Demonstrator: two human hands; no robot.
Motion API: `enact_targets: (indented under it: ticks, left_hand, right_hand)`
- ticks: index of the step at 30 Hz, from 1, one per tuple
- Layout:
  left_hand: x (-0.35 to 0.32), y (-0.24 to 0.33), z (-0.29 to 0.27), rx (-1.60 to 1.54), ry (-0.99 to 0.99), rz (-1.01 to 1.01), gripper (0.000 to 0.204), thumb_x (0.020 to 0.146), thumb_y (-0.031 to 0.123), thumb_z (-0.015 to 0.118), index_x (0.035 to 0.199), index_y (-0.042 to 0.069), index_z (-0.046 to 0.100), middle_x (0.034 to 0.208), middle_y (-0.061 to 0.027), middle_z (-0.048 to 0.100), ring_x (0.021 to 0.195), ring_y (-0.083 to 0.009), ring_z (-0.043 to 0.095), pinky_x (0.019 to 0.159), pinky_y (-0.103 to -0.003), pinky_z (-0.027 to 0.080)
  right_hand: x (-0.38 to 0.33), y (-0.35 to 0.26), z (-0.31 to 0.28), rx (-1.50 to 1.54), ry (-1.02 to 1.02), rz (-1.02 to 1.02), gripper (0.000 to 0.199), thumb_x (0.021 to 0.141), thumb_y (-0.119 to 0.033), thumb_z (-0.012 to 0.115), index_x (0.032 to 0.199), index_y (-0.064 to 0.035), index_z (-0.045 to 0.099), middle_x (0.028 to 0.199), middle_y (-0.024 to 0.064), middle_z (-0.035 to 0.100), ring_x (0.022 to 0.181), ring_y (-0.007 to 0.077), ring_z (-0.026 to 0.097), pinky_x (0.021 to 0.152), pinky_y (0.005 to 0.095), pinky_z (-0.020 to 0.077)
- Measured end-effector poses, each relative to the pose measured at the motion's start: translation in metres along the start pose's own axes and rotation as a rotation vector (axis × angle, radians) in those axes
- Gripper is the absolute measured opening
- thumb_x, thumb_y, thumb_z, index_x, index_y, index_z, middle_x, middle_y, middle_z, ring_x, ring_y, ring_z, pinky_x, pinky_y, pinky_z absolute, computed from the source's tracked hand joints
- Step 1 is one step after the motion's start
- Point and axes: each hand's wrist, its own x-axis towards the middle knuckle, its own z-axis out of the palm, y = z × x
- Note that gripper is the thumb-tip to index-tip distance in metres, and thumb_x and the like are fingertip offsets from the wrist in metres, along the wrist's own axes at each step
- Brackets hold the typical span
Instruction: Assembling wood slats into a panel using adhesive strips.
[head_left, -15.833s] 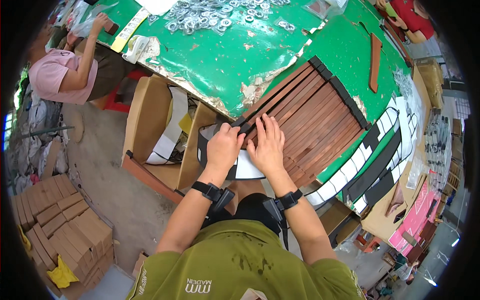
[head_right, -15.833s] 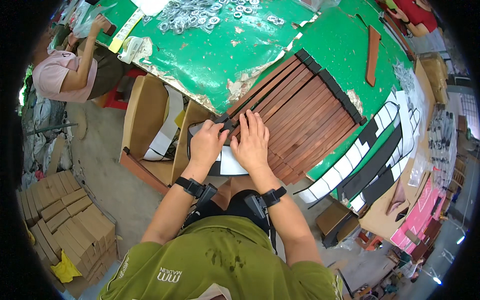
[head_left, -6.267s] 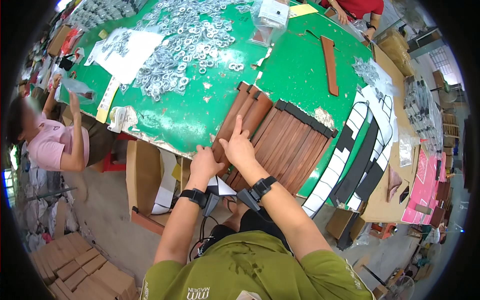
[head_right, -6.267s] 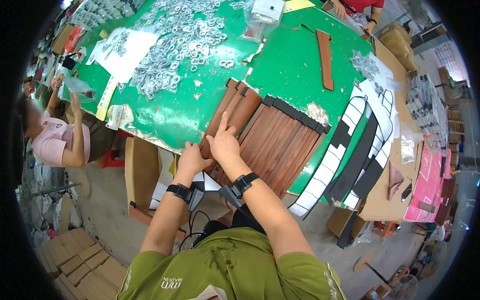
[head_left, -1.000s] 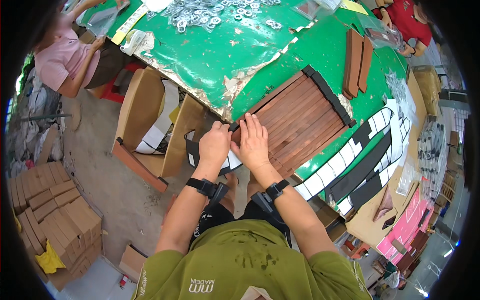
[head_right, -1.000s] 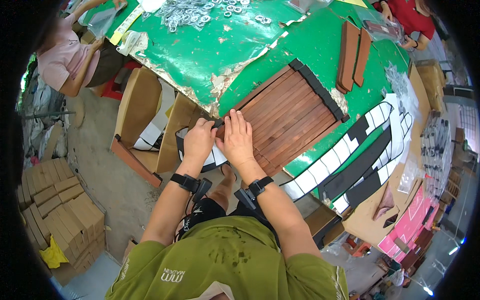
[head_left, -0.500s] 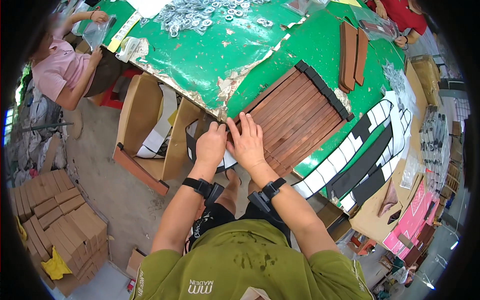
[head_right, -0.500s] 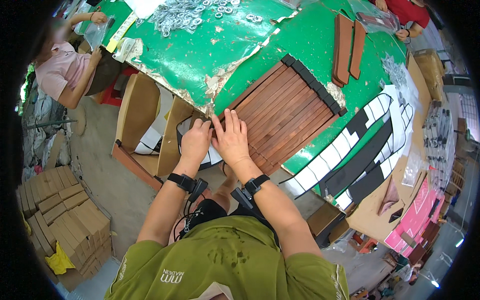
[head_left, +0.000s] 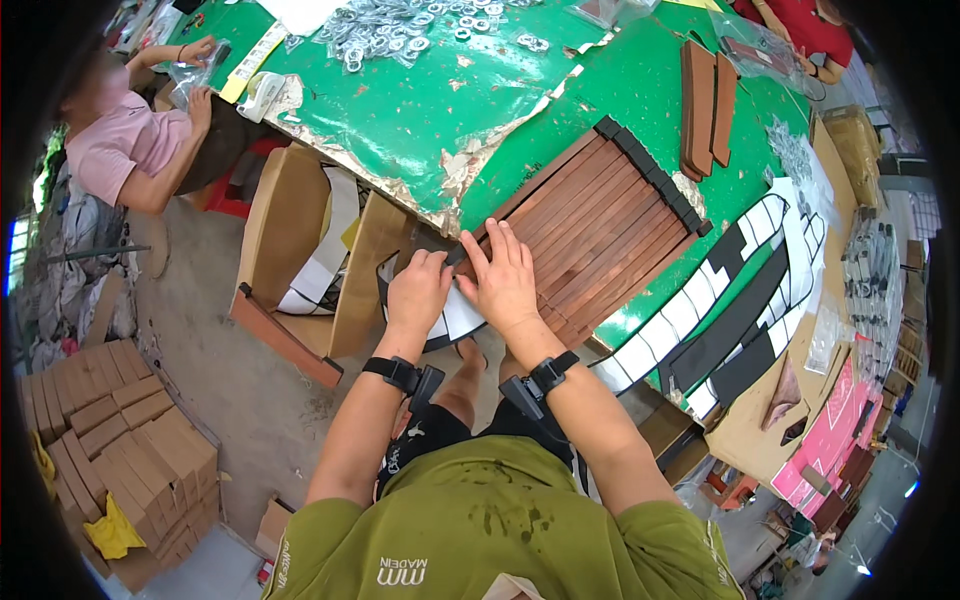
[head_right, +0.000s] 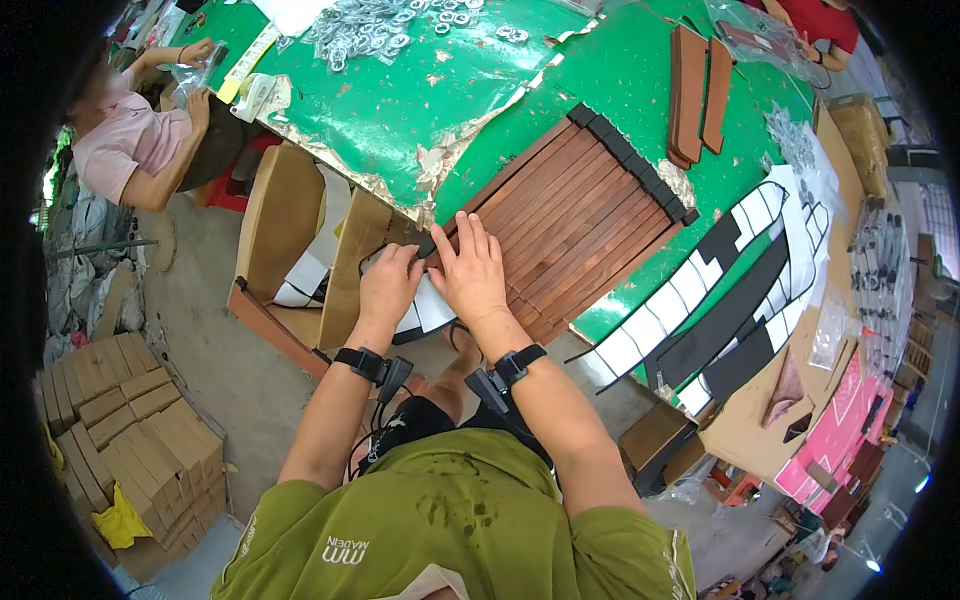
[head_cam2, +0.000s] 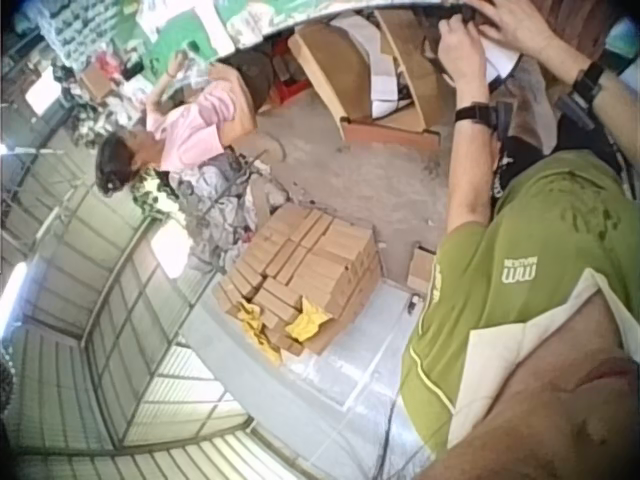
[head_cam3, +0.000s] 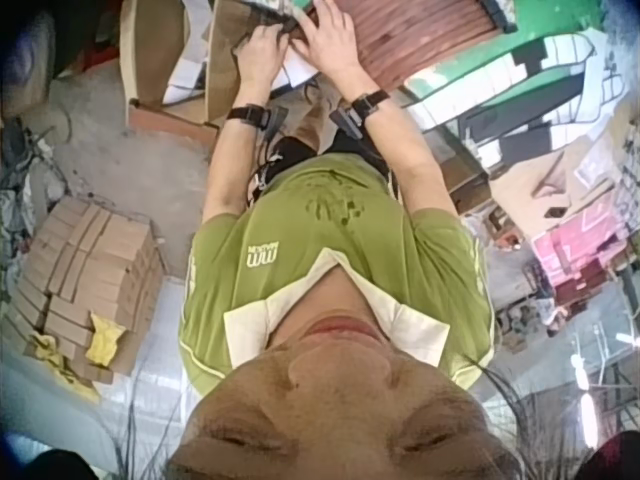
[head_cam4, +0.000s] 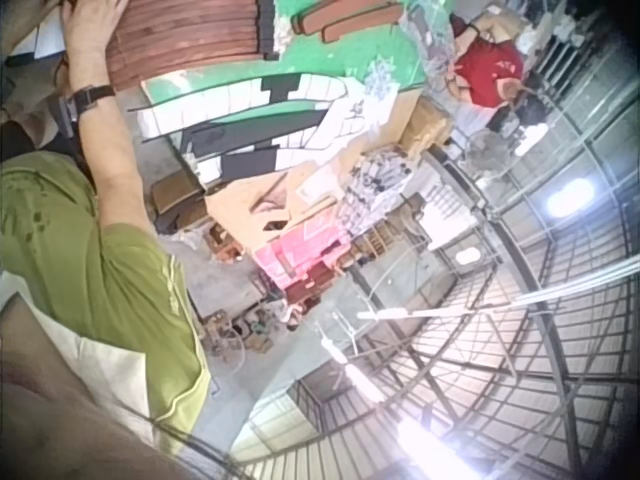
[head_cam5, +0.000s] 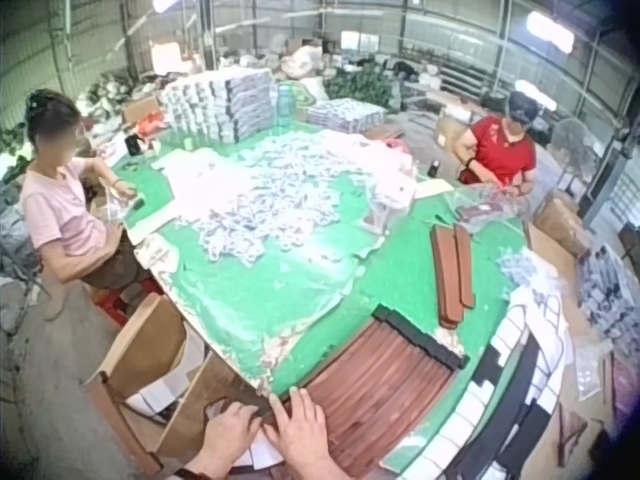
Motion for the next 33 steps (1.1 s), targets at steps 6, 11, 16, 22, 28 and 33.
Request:
enact_targets:
  ticks: [6, 11, 16, 22, 28, 33]
  left_hand:
    - [0.000, -0.003, 0.005, -0.040, 0.031, 0.018, 0.020, 0.085, 0.015, 0.068, 0.102, 0.005, 0.068, 0.096, -0.0112, 0.065, 0.083, -0.0325, 0.066, 0.071, -0.041, 0.054]
    - [0.000, -0.007, 0.010, 0.003, 0.036, 0.059, 0.021, 0.086, 0.017, 0.065, 0.103, 0.006, 0.066, 0.097, -0.0108, 0.063, 0.079, -0.0325, 0.067, 0.066, -0.042, 0.055]
    - [0.005, -0.009, 0.011, -0.071, 0.070, 0.001, 0.019, 0.085, 0.014, 0.066, 0.103, 0.006, 0.065, 0.095, -0.0106, 0.063, 0.080, -0.0328, 0.066, 0.067, -0.042, 0.054]
    - [0.026, -0.013, 0.004, -0.097, 0.023, -0.058, 0.019, 0.085, 0.011, 0.066, 0.103, 0.005, 0.065, 0.093, -0.0112, 0.064, 0.083, -0.0316, 0.065, 0.071, -0.042, 0.053]
    - [0.028, -0.008, -0.003, -0.120, -0.069, -0.032, 0.039, 0.085, 0.017, 0.071, 0.121, 0.005, 0.062, 0.095, -0.0117, 0.066, 0.085, -0.0314, 0.065, 0.072, -0.042, 0.052]
    - [0.009, -0.004, -0.019, -0.194, -0.096, -0.256, 0.060, 0.086, 0.017, 0.072, 0.140, 0.003, 0.051, 0.086, -0.0115, 0.066, 0.080, -0.0277, 0.064, 0.070, -0.040, 0.051]
  right_hand:
    - [0.000, -0.004, -0.001, 0.017, -0.005, 0.011, 0.067, 0.074, -0.026, 0.078, 0.136, -0.0177, 0.055, 0.144, 0.0210, 0.043, 0.135, 0.0371, 0.040, 0.106, 0.0498, 0.0360]
    - [-0.002, -0.009, 0.008, -0.060, -0.010, -0.005, 0.057, 0.083, -0.025, 0.071, 0.137, -0.0273, 0.054, 0.146, 0.0239, 0.039, 0.137, 0.0418, 0.035, 0.108, 0.0542, 0.0327]
    - [0.002, -0.007, 0.003, 0.008, -0.038, 0.033, 0.066, 0.080, -0.027, 0.074, 0.141, -0.0219, 0.048, 0.147, 0.0218, 0.038, 0.138, 0.0403, 0.033, 0.110, 0.0541, 0.0300]
    - [0.007, 0.004, -0.010, 0.075, -0.047, 0.114, 0.081, 0.076, -0.031, 0.079, 0.144, -0.0071, 0.042, 0.151, 0.0150, 0.037, 0.142, 0.0345, 0.031, 0.115, 0.0525, 0.0249]
    - [0.008, 0.015, -0.005, 0.073, -0.072, 0.123, 0.083, 0.077, -0.040, 0.077, 0.144, -0.0064, 0.043, 0.152, 0.0158, 0.036, 0.144, 0.0352, 0.028, 0.115, 0.0522, 0.0233]
    - [0.002, 0.019, -0.010, 0.114, -0.052, 0.106, 0.080, 0.077, -0.037, 0.078, 0.143, -0.0070, 0.045, 0.153, 0.0154, 0.036, 0.144, 0.0375, 0.028, 0.115, 0.0523, 0.0224]
